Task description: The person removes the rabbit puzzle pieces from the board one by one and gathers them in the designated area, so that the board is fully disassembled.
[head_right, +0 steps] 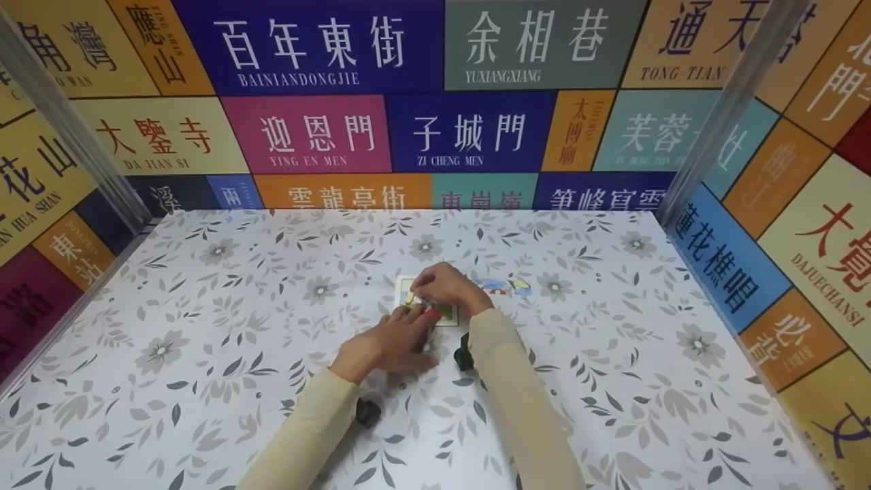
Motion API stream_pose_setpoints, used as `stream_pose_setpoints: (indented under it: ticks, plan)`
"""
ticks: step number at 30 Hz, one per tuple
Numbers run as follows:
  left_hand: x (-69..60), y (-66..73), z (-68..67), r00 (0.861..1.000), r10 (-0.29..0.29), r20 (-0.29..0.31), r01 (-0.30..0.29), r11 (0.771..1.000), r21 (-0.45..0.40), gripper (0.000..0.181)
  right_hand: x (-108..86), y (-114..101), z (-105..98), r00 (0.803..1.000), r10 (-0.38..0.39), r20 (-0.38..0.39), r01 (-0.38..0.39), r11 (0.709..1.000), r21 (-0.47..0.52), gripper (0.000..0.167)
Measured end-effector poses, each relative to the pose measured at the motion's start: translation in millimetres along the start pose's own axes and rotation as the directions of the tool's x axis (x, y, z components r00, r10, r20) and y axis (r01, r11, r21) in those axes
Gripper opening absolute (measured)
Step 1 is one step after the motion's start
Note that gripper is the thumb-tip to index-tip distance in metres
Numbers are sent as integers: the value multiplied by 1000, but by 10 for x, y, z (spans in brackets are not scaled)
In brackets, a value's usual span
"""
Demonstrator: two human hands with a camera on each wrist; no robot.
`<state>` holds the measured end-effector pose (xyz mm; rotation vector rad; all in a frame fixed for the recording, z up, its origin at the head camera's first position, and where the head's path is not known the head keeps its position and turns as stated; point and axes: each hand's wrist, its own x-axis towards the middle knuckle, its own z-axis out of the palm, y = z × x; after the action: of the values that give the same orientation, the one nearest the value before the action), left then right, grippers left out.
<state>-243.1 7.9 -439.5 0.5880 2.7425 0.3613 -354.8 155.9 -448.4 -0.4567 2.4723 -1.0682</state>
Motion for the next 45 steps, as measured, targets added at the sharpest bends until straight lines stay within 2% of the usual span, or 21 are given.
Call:
stream_pose_setpoints:
  ticks: [8,15,22,27,30,35,45]
  plan:
    - [23,29,11,1000,11,-5,-11,1000,-13,78,-8,29,-26,1000,-3,-6,3,1000,-5,23]
    - [4,11,-10,1000,6,-18,-6,1000,-1,76,-20,-7,-24,1000,-24,-11,24,999,35,21]
    - [13,17,-32,1000,-8,29,8,1000,3,81,-84,-8,-84,993,-49,-105,55,997,49,13]
    - [15,10,-23,999,-17,37,17,1000,-9,82,-180,68,-257,983,-92,-157,96,995,18,17]
    - [7,4,-18,999,-21,37,22,1000,-22,82,-261,143,-375,983,-101,-151,103,995,9,19]
    - [-2,-3,-20,999,-16,34,17,999,-27,82,-393,302,-537,990,-50,-132,48,999,-20,20]
    - [8,-4,-21,999,0,35,2,1000,-31,81,-588,520,-661,998,-22,-67,17,997,-75,18]
